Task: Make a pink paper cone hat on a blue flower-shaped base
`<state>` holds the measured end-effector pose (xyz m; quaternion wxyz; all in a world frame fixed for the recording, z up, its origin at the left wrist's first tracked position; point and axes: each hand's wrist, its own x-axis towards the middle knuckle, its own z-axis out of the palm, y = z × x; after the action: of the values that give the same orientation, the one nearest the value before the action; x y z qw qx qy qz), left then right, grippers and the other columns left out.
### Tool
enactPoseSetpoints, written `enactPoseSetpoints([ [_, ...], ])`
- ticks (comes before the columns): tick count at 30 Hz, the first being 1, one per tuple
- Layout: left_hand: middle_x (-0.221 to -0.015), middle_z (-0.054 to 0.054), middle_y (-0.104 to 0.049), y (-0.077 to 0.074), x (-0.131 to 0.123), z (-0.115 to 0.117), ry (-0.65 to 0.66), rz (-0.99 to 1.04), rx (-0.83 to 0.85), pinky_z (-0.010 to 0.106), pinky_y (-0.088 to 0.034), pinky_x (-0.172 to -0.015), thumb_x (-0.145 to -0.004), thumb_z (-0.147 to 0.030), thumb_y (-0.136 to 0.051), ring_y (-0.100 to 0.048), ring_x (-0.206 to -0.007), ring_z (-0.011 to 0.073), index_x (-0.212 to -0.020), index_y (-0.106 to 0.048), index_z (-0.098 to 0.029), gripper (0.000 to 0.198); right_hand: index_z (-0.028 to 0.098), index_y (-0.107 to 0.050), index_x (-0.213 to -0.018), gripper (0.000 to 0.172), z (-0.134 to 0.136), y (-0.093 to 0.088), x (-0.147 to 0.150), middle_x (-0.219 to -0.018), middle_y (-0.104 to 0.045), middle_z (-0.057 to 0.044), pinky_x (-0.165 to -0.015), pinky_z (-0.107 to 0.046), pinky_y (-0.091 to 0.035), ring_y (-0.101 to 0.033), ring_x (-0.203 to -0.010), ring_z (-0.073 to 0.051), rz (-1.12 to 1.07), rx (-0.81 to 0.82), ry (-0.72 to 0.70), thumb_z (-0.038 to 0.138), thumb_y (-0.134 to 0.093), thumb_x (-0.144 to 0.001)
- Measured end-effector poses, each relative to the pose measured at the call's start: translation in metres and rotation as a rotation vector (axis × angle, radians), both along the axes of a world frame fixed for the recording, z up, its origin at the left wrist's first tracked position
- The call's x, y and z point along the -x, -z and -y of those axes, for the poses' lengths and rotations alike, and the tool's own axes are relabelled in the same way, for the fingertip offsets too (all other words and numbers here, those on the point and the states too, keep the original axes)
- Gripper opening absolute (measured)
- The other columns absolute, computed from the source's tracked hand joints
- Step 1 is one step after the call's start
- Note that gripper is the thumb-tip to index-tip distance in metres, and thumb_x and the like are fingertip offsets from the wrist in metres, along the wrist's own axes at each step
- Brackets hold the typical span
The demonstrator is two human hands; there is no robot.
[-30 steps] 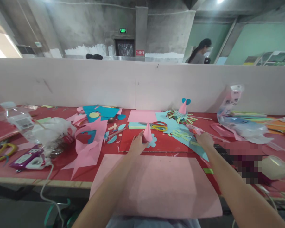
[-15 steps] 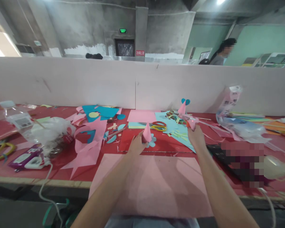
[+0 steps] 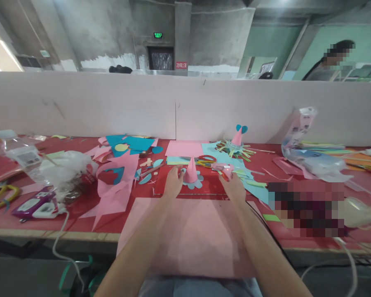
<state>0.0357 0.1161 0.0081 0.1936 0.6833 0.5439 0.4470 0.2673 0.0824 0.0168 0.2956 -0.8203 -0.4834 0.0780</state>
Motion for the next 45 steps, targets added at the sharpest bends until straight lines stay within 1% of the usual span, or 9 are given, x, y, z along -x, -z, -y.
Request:
enactPoseSetpoints([
  [5, -0.118, 0.009, -0.061, 0.01, 0.002, -0.005, 0.052, -0.169, 0.087, 0.032, -0.041, -0.096, -0.074, -0.004, -0.046, -0.056, -0.109, 0.0197, -0.114, -0.056, -0.016, 0.043, 0.017, -0.046, -0.121, 0.055, -0.001, -0.001, 0.002, -0.117, -0.057, -0.015, -0.08, -0.038, -0.044, -0.057, -0.104, -0.029, 0.002, 0.021, -0.003, 0.055, -0.043, -0.081],
  [8, -0.12, 0.01, -0.059, 0.012, 0.003, -0.006, 0.061, -0.233, 0.084, 0.032, -0.04, -0.097, -0.071, 0.0, -0.046, -0.055, -0.11, 0.0201, -0.116, -0.055, -0.016, 0.048, 0.017, -0.05, -0.115, 0.049, -0.002, 0.0, 0.002, -0.113, -0.058, -0.014, -0.079, -0.036, -0.044, -0.058, -0.101, -0.028, 0.022, 0.037, -0.021, 0.052, -0.044, -0.081],
  [16, -0.133, 0.012, -0.049, 0.001, -0.005, 0.005, 0.084, -0.053, 0.119, 0.033, -0.039, -0.099, -0.083, -0.017, -0.039, -0.047, -0.122, 0.0202, -0.131, -0.039, -0.014, 0.047, 0.017, -0.051, -0.113, 0.049, -0.003, 0.001, 0.001, -0.113, -0.058, -0.013, -0.079, -0.035, -0.043, -0.058, -0.101, -0.027, 0.056, 0.075, -0.027, 0.054, -0.041, -0.082],
  [20, -0.143, 0.012, -0.037, 0.0, -0.011, 0.011, 0.121, -0.197, 0.148, 0.037, -0.03, -0.106, -0.08, -0.038, -0.051, -0.035, -0.132, 0.025, -0.14, -0.023, -0.015, 0.07, 0.017, -0.051, -0.114, 0.049, -0.002, 0.0, 0.002, -0.112, -0.058, -0.013, -0.079, -0.035, -0.043, -0.058, -0.1, -0.026, 0.055, 0.093, -0.023, 0.054, -0.041, -0.082],
  [22, -0.144, 0.013, -0.035, 0.003, -0.013, 0.011, 0.131, -0.308, 0.16, 0.038, -0.024, -0.109, -0.078, -0.039, -0.054, -0.033, -0.133, 0.0251, -0.142, -0.017, -0.015, 0.078, 0.017, -0.05, -0.115, 0.049, -0.002, 0.0, 0.002, -0.112, -0.058, -0.013, -0.08, -0.035, -0.043, -0.058, -0.101, -0.026, 0.059, 0.084, -0.028, 0.053, -0.041, -0.083],
  [27, -0.144, 0.017, -0.034, 0.008, -0.014, 0.011, 0.132, -0.505, 0.137, 0.046, -0.004, -0.113, -0.082, -0.038, -0.047, -0.027, -0.136, 0.0218, -0.142, -0.014, -0.011, 0.073, 0.017, -0.051, -0.115, 0.049, -0.004, 0.004, 0.001, -0.113, -0.058, -0.013, -0.082, -0.035, -0.042, -0.057, -0.102, -0.026, 0.077, 0.075, -0.037, 0.052, -0.04, -0.083],
  [33, -0.148, 0.017, -0.025, 0.008, -0.015, 0.009, 0.143, -0.579, 0.179, 0.05, 0.0, -0.112, -0.082, -0.043, -0.042, -0.017, -0.139, 0.0246, -0.142, -0.013, -0.009, 0.075, 0.017, -0.051, -0.113, 0.047, -0.005, 0.006, -0.001, -0.113, -0.058, -0.012, -0.082, -0.033, -0.041, -0.057, -0.103, -0.026, 0.08, 0.062, -0.034, 0.052, -0.041, -0.083],
  [39, -0.149, 0.016, -0.023, 0.007, -0.014, 0.011, 0.144, -0.491, 0.208, 0.049, 0.004, -0.112, -0.079, -0.042, -0.048, -0.018, -0.139, 0.0253, -0.142, -0.017, -0.011, 0.076, 0.017, -0.051, -0.114, 0.048, -0.003, 0.001, 0.001, -0.114, -0.058, -0.012, -0.081, -0.033, -0.042, -0.057, -0.102, -0.026, 0.084, 0.084, -0.036, 0.051, -0.041, -0.083],
  [45, -0.144, 0.013, -0.035, 0.005, -0.014, 0.004, 0.071, -0.153, 0.115, 0.05, 0.002, -0.112, -0.074, -0.044, -0.058, -0.032, -0.133, 0.0247, -0.141, -0.02, -0.02, 0.08, 0.017, -0.05, -0.116, 0.051, -0.004, 0.002, 0.0, -0.114, -0.058, -0.013, -0.081, -0.034, -0.042, -0.057, -0.103, -0.026, 0.084, 0.08, -0.039, 0.054, -0.039, -0.083],
])
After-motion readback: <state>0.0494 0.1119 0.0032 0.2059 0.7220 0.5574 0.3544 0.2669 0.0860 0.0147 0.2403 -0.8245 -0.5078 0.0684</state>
